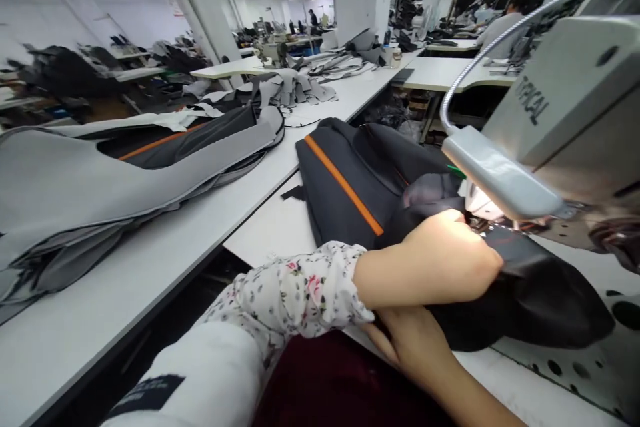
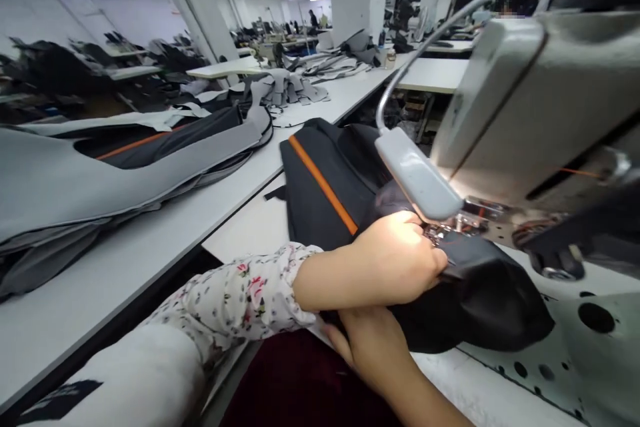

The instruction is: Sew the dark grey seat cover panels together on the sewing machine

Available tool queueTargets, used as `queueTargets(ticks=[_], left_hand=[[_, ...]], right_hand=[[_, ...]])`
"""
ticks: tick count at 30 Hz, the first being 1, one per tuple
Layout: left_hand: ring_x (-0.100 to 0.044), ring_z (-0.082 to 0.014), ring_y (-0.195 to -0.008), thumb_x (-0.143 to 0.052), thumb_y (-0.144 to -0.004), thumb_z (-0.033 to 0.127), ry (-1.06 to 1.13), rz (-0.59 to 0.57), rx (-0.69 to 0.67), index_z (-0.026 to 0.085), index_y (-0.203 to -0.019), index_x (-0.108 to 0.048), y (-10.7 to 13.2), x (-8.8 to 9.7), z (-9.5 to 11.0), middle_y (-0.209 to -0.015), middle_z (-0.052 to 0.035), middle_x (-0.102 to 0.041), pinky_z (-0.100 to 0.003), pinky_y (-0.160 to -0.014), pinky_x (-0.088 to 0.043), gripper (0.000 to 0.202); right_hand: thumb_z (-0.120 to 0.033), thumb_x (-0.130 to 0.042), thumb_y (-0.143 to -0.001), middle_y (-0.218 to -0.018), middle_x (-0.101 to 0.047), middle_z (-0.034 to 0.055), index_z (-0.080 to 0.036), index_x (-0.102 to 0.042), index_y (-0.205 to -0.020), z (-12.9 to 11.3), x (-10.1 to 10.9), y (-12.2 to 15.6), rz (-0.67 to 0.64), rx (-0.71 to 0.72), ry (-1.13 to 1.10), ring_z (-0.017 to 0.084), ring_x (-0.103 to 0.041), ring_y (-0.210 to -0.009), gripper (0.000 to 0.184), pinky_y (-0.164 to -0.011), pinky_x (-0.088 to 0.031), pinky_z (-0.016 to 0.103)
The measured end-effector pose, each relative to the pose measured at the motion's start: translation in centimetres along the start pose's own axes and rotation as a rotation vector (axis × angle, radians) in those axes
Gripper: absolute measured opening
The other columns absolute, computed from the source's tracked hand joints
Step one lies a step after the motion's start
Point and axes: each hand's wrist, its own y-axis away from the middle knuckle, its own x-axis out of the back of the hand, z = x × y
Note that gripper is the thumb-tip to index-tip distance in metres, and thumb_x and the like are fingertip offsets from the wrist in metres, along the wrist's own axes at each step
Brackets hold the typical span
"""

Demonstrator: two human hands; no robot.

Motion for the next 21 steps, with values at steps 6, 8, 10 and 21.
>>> queueTargets(ticks=[6,8,10,21], left_hand=[[-0.073,-0.0285,-0.087,-0.06,-0.101,0.055,0.374,0.014,-0.218,0.011,-0.096,-0.077,1.8,0.6,-3.8,-0.084,-0.0138,-0.077,-0.043,-0.083,-0.055,0.047],[-0.074,-0.0254,-0.105,-0.067,-0.1,0.041,0.562,0.002,-0.325,0.012,-0.112,-0.077,1.8,0.0,-6.1,-0.105,-0.0147,-0.08,-0.038,-0.098,-0.054,0.033],[-0.071,-0.0217,-0.119,-0.07,-0.098,0.027,0.74,-0.02,-0.367,0.016,-0.12,-0.077,1.6,-1.0,-8.0,-0.121,-0.0113,-0.078,-0.034,-0.111,-0.05,0.026],[-0.07,-0.0195,-0.117,-0.067,-0.098,0.02,0.933,-0.089,-0.388,0.023,-0.119,-0.079,0.6,-2.3,-10.3,-0.123,-0.008,-0.078,-0.034,-0.115,-0.047,0.025]], right_hand=[[-0.006,-0.048,-0.095,-0.073,-0.069,-0.0008,-0.023,-0.064,-0.088,4.8,5.4,12.2,0.077,0.056,-0.011,0.016,-0.068,-0.068,0.024,-0.073,-0.055,0.029],[-0.005,-0.048,-0.097,-0.081,-0.073,0.0008,-0.022,-0.065,-0.096,5.9,7.3,13.1,0.17,0.023,0.073,0.017,-0.07,-0.074,0.024,-0.078,-0.057,0.032],[-0.007,-0.055,-0.096,-0.088,-0.075,0.0021,-0.02,-0.067,-0.108,5.8,9.7,12.0,0.253,0.034,0.14,0.017,-0.07,-0.078,0.021,-0.078,-0.057,0.033],[-0.003,-0.049,-0.088,-0.072,-0.063,0.0038,-0.016,-0.07,-0.097,2.2,15.4,-1.7,0.076,-0.133,0.66,0.023,-0.056,-0.07,0.026,-0.065,-0.032,0.04]])
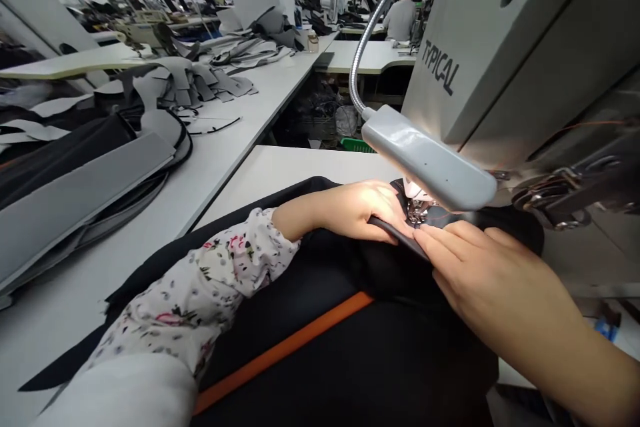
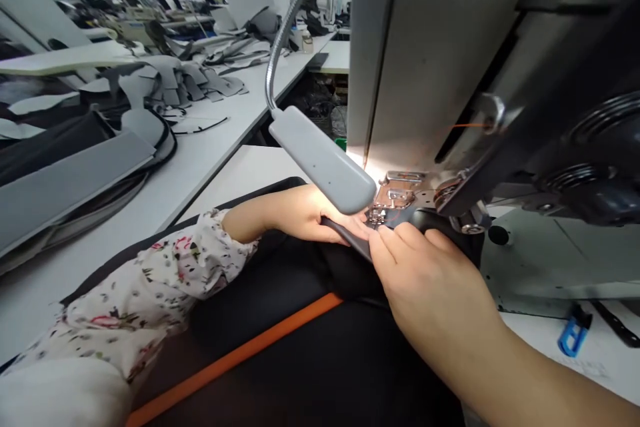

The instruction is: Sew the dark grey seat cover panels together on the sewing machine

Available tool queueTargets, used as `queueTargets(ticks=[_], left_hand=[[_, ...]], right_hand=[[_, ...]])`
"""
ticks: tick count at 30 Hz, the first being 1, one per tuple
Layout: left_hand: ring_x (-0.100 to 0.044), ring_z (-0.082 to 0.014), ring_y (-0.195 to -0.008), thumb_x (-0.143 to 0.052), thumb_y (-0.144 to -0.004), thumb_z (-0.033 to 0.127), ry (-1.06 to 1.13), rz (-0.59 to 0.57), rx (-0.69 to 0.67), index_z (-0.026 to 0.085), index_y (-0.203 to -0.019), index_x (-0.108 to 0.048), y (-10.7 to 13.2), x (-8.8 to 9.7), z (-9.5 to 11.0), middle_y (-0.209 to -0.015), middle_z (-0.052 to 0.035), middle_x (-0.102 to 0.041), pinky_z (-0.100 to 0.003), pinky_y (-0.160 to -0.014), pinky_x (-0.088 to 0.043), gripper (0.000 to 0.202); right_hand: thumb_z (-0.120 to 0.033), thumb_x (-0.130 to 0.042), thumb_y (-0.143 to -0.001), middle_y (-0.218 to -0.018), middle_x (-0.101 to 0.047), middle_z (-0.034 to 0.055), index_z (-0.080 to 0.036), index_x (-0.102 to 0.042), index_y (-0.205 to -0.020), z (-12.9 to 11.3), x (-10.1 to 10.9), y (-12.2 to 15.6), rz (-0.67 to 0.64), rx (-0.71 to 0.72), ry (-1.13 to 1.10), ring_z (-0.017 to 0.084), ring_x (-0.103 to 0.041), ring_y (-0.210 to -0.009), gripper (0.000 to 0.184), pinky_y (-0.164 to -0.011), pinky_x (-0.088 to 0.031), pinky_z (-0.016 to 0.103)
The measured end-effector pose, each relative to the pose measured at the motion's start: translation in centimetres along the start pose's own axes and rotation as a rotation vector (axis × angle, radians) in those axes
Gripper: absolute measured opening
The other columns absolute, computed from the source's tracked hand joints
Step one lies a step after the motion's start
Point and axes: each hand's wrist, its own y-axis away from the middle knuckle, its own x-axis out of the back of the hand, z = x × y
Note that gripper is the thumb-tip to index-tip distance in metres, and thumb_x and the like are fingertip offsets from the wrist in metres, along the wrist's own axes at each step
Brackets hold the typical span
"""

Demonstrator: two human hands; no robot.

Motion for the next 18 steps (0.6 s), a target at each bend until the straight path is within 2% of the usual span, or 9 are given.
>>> queueTargets(ticks=[3,6,9,15,18], left_hand=[[-0.072,-0.0193,-0.113,-0.059,-0.104,0.024,-0.098,0.075,-0.052,0.022,-0.119,-0.079,0.3,-1.0,0.0,-0.116,-0.0082,-0.079,-0.034,-0.113,-0.049,0.025],[-0.073,-0.0191,-0.109,-0.055,-0.106,0.026,-0.207,0.152,-0.109,0.02,-0.12,-0.078,0.4,-2.3,0.0,-0.111,-0.0072,-0.081,-0.034,-0.108,-0.051,0.027],[-0.073,-0.0193,-0.108,-0.055,-0.106,0.028,-0.254,0.178,-0.131,0.018,-0.12,-0.077,0.3,-2.8,0.0,-0.112,-0.0079,-0.08,-0.033,-0.103,-0.053,0.028],[-0.073,-0.0184,-0.111,-0.07,-0.099,0.026,-0.128,0.126,-0.103,0.019,-0.115,-0.078,0.0,-1.6,0.0,-0.116,-0.0074,-0.08,-0.031,-0.107,-0.051,0.02],[-0.073,-0.0186,-0.106,-0.069,-0.099,0.024,-0.159,0.16,-0.112,0.018,-0.113,-0.079,0.2,-1.7,0.0,-0.11,-0.0065,-0.081,-0.031,-0.105,-0.051,0.018]], right_hand=[[-0.002,-0.046,-0.094,-0.099,-0.074,0.007,-0.012,-0.068,-0.12,0.2,-1.2,1.0,0.012,-0.024,-0.025,0.024,-0.06,-0.088,0.036,-0.071,-0.035,0.039],[-0.001,-0.043,-0.097,-0.122,-0.074,0.0092,-0.009,-0.062,-0.133,0.2,-1.8,2.2,0.016,-0.045,-0.037,0.023,-0.06,-0.1,0.041,-0.075,-0.036,0.039],[0.0,-0.043,-0.098,-0.12,-0.074,0.0086,-0.009,-0.061,-0.135,0.2,-2.2,2.7,0.016,-0.071,-0.038,0.023,-0.059,-0.102,0.042,-0.075,-0.037,0.038],[0.001,-0.043,-0.097,-0.119,-0.075,0.0074,-0.01,-0.062,-0.135,0.5,-2.7,2.6,0.003,-0.1,-0.054,0.022,-0.06,-0.103,0.045,-0.077,-0.039,0.038],[-0.001,-0.043,-0.098,-0.122,-0.075,0.0069,-0.013,-0.066,-0.131,0.7,-2.7,2.5,0.006,-0.113,-0.063,0.023,-0.061,-0.102,0.042,-0.077,-0.039,0.038]])
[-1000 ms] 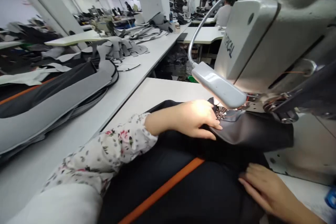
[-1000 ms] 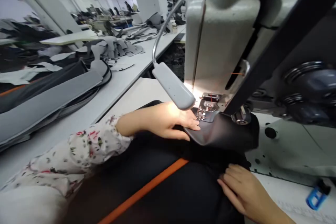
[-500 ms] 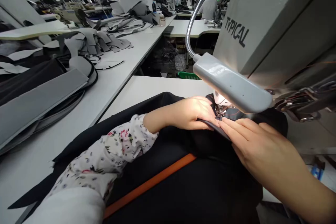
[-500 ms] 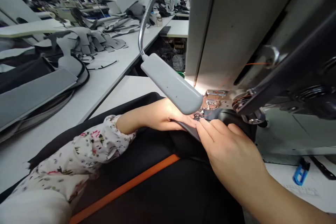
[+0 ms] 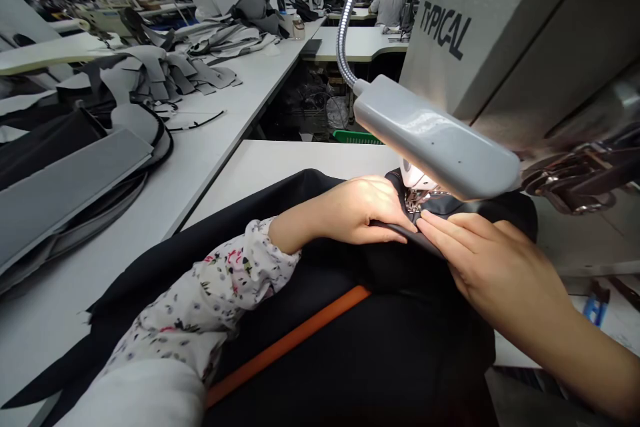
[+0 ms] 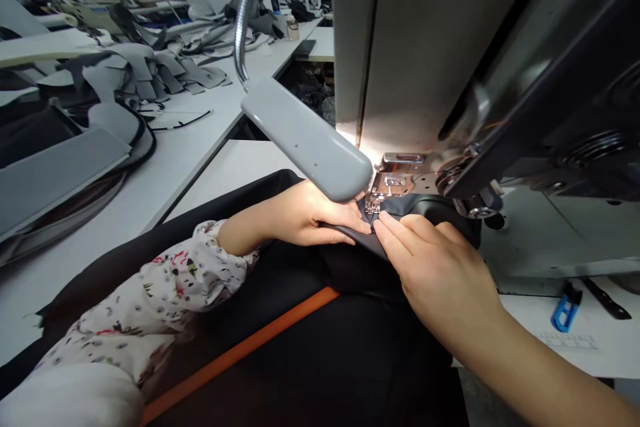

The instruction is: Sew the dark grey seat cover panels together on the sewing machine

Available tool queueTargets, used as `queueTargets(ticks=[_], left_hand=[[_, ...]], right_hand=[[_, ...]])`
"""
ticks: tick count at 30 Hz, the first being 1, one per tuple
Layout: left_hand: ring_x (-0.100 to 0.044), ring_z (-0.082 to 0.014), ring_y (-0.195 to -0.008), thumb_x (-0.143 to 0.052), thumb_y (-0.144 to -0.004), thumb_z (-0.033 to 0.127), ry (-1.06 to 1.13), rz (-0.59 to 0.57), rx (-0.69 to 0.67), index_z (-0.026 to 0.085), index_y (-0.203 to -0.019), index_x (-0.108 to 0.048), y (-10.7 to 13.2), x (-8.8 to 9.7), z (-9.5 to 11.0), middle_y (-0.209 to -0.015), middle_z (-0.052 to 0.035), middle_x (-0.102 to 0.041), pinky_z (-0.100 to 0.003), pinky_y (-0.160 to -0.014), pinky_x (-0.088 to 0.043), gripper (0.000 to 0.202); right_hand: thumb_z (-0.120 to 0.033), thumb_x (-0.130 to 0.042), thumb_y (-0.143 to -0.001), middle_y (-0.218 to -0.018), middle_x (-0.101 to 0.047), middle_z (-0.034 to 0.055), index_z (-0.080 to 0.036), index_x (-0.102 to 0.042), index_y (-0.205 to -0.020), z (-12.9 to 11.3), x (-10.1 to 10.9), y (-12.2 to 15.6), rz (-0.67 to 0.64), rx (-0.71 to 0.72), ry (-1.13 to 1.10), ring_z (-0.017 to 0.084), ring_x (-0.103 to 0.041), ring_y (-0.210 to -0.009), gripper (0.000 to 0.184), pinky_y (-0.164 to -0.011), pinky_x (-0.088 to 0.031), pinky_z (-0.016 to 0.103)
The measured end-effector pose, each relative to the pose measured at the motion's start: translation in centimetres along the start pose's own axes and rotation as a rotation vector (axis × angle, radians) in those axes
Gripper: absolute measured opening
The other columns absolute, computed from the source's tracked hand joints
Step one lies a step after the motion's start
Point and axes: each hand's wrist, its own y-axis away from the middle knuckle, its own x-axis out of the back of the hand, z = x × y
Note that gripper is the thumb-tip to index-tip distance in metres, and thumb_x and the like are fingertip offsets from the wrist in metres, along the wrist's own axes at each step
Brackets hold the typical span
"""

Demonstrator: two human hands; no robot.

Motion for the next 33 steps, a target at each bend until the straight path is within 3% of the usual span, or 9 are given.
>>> queueTargets(ticks=[12,21,29,33], left_hand=[[-0.07,-0.0178,-0.088,-0.045,-0.111,0.036,-0.4,0.185,-0.039,0.016,-0.103,-0.076,0.8,-3.4,1.5,-0.091,-0.0046,-0.079,-0.034,-0.092,-0.052,0.038],[-0.066,-0.0106,-0.081,-0.046,-0.108,0.019,-0.682,0.338,0.044,0.018,-0.097,-0.07,0.4,-5.3,3.6,-0.084,0.0041,-0.075,-0.032,-0.102,-0.043,0.026],[-0.063,-0.0094,-0.08,-0.055,-0.104,0.012,-0.857,0.468,0.156,0.011,-0.104,-0.07,-0.5,-8.1,5.3,-0.078,0.0052,-0.069,-0.031,-0.095,-0.04,0.016],[-0.063,-0.0106,-0.084,-0.054,-0.104,0.012,-0.927,0.492,0.2,0.011,-0.105,-0.072,-0.9,-9.4,5.5,-0.086,0.0019,-0.072,-0.033,-0.088,-0.038,0.018]], right_hand=[[0.004,-0.052,-0.085,-0.135,-0.072,0.0041,-0.013,-0.065,-0.134,2.3,-1.3,0.5,0.044,0.097,-0.05,0.023,-0.061,-0.113,0.054,-0.077,-0.041,0.037],[0.006,-0.051,-0.086,-0.134,-0.073,0.0084,-0.013,-0.062,-0.135,4.5,-2.5,-0.3,0.134,0.196,-0.101,0.024,-0.064,-0.112,0.054,-0.08,-0.045,0.038],[0.007,-0.046,-0.085,-0.133,-0.072,0.0115,-0.015,-0.059,-0.14,6.5,-4.5,-0.5,0.187,0.249,-0.208,0.026,-0.065,-0.117,0.061,-0.095,-0.05,0.04],[0.01,-0.046,-0.081,-0.132,-0.071,0.0131,-0.013,-0.06,-0.139,7.6,-5.7,-0.6,0.223,0.295,-0.303,0.024,-0.064,-0.123,0.064,-0.105,-0.05,0.038]])
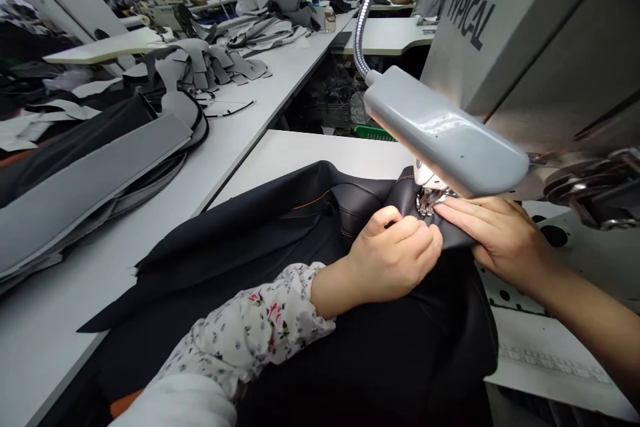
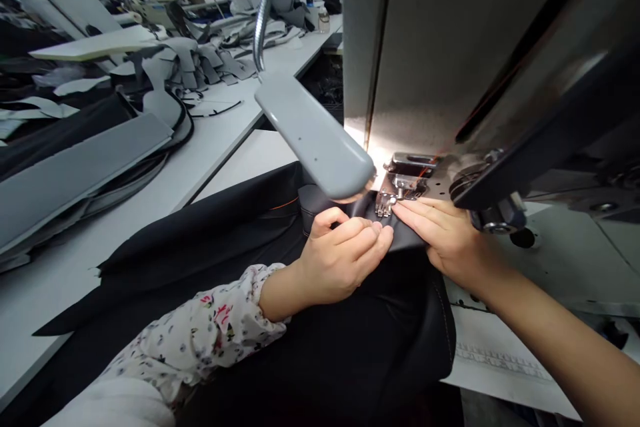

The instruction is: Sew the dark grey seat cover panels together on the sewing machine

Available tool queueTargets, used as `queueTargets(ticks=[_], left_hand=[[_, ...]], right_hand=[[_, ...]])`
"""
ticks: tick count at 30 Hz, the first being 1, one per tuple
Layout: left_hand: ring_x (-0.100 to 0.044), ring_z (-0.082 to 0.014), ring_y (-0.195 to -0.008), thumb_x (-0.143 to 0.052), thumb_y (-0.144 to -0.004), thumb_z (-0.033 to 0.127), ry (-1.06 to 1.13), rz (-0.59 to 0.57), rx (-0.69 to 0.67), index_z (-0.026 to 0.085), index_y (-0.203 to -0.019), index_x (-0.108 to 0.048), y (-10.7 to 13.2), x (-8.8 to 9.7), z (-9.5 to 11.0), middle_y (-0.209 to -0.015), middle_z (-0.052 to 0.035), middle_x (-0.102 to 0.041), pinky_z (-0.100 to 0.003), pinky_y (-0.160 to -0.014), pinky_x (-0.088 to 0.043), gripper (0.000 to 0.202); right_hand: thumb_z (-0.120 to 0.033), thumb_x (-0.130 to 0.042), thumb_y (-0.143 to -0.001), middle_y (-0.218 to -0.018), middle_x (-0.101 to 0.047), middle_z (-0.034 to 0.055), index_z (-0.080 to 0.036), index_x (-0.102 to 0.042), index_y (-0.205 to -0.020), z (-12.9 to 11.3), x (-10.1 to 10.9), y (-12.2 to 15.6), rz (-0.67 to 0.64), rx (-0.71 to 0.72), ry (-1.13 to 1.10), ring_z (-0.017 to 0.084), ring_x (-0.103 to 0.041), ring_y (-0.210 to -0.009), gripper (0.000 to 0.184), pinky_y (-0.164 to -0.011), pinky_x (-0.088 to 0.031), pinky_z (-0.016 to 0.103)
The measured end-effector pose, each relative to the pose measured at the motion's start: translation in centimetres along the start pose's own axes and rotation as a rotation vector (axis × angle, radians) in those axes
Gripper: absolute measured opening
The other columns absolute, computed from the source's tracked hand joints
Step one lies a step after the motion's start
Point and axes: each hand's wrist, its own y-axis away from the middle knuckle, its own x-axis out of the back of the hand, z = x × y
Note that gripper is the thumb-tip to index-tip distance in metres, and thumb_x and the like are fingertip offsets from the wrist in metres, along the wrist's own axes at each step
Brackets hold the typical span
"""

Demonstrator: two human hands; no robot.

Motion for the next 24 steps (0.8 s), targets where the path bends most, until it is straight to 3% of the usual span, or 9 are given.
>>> queueTargets(ticks=[7,9,12,14,15,17,19,21,24], left_hand=[[-0.06,-0.0124,-0.08,-0.047,-0.104,0.01,-0.067,-0.01,0.106,0.01,-0.107,-0.072,-0.4,-1.0,1.5,-0.088,-0.0016,-0.072,-0.035,-0.086,-0.033,0.025],[-0.059,-0.0132,-0.079,-0.047,-0.104,0.011,-0.072,-0.004,0.13,0.009,-0.108,-0.071,-0.5,-1.2,1.6,-0.087,-0.0018,-0.071,-0.035,-0.086,-0.033,0.024],[-0.057,-0.0138,-0.076,-0.047,-0.105,0.012,-0.074,-0.019,0.142,0.009,-0.109,-0.07,-0.6,-1.5,1.5,-0.083,-0.0009,-0.069,-0.035,-0.086,-0.032,0.024],[-0.056,-0.0137,-0.074,-0.048,-0.105,0.013,-0.08,-0.029,0.132,0.011,-0.108,-0.07,-0.6,-1.8,1.5,-0.08,-0.0002,-0.068,-0.035,-0.086,-0.032,0.023],[-0.057,-0.0136,-0.074,-0.048,-0.105,0.014,-0.084,-0.037,0.126,0.012,-0.108,-0.07,-0.5,-2.0,1.5,-0.08,0.0,-0.068,-0.035,-0.087,-0.032,0.022],[-0.059,-0.0139,-0.077,-0.049,-0.106,0.015,-0.077,-0.054,0.135,0.014,-0.11,-0.071,-0.3,-2.5,1.7,-0.082,-0.0002,-0.069,-0.036,-0.089,-0.032,0.022],[-0.063,-0.015,-0.084,-0.048,-0.108,0.019,-0.003,-0.079,0.181,0.016,-0.118,-0.07,0.1,-2.7,1.6,-0.087,-0.0009,-0.072,-0.036,-0.091,-0.035,0.025],[-0.066,-0.0162,-0.098,-0.045,-0.11,0.025,0.165,-0.114,0.194,0.018,-0.127,-0.068,0.6,-2.2,0.5,-0.1,-0.003,-0.075,-0.035,-0.096,-0.038,0.029],[-0.054,-0.0233,-0.138,-0.052,-0.107,0.05,0.398,-0.252,0.084,0.018,-0.145,-0.057,1.8,-0.1,-3.6,-0.138,-0.0122,-0.066,-0.038,-0.115,-0.038,0.05]], right_hand=[[0.003,-0.05,-0.084,-0.116,-0.077,0.0073,-0.02,-0.065,-0.13,1.1,-1.7,-0.6,0.109,-0.082,-0.1,0.021,-0.073,-0.106,0.054,-0.094,-0.057,0.035],[-0.002,-0.051,-0.088,-0.113,-0.076,0.0071,-0.024,-0.069,-0.125,-1.9,-1.3,-1.0,0.155,-0.305,-0.035,0.025,-0.071,-0.108,0.047,-0.097,-0.055,0.042],[-0.009,-0.055,-0.093,-0.122,-0.069,0.0095,-0.028,-0.072,-0.117,-9.7,-1.1,-0.7,0.346,-0.732,-0.085,0.03,-0.062,-0.123,0.034,-0.111,-0.044,0.053],[-0.013,-0.063,-0.09,-0.111,-0.069,0.0063,-0.028,-0.071,-0.1,-14.8,-2.3,0.4,0.56,-0.802,-0.523,0.024,-0.064,-0.111,0.02,-0.098,-0.051,0.042],[-0.017,-0.066,-0.088,-0.097,-0.07,0.0047,-0.027,-0.072,-0.089,-16.6,-3.2,1.1,0.539,-0.806,-0.86,0.022,-0.066,-0.096,0.011,-0.086,-0.054,0.037],[-0.025,-0.078,-0.079,-0.085,-0.072,0.0063,-0.022,-0.075,-0.077,-18.5,-5.6,2.5,0.294,-1.112,-1.372,0.022,-0.068,-0.085,0.005,-0.079,-0.056,0.034],[-0.036,-0.08,-0.078,-0.084,-0.076,0.0104,-0.018,-0.079,-0.081,-18.3,-7.6,3.8,0.178,-1.329,-1.56,0.023,-0.071,-0.079,0.018,-0.076,-0.059,0.035],[-0.045,-0.078,-0.08,-0.095,-0.079,0.0153,-0.015,-0.081,-0.093,-17.2,-8.6,5.1,0.204,-1.425,-1.596,0.025,-0.075,-0.083,0.033,-0.079,-0.062,0.038],[-0.049,-0.083,-0.078,-0.112,-0.079,0.0168,-0.016,-0.08,-0.101,-15.7,-8.1,6.6,0.274,-1.504,-1.634,0.03,-0.077,-0.101,0.041,-0.091,-0.063,0.04]])
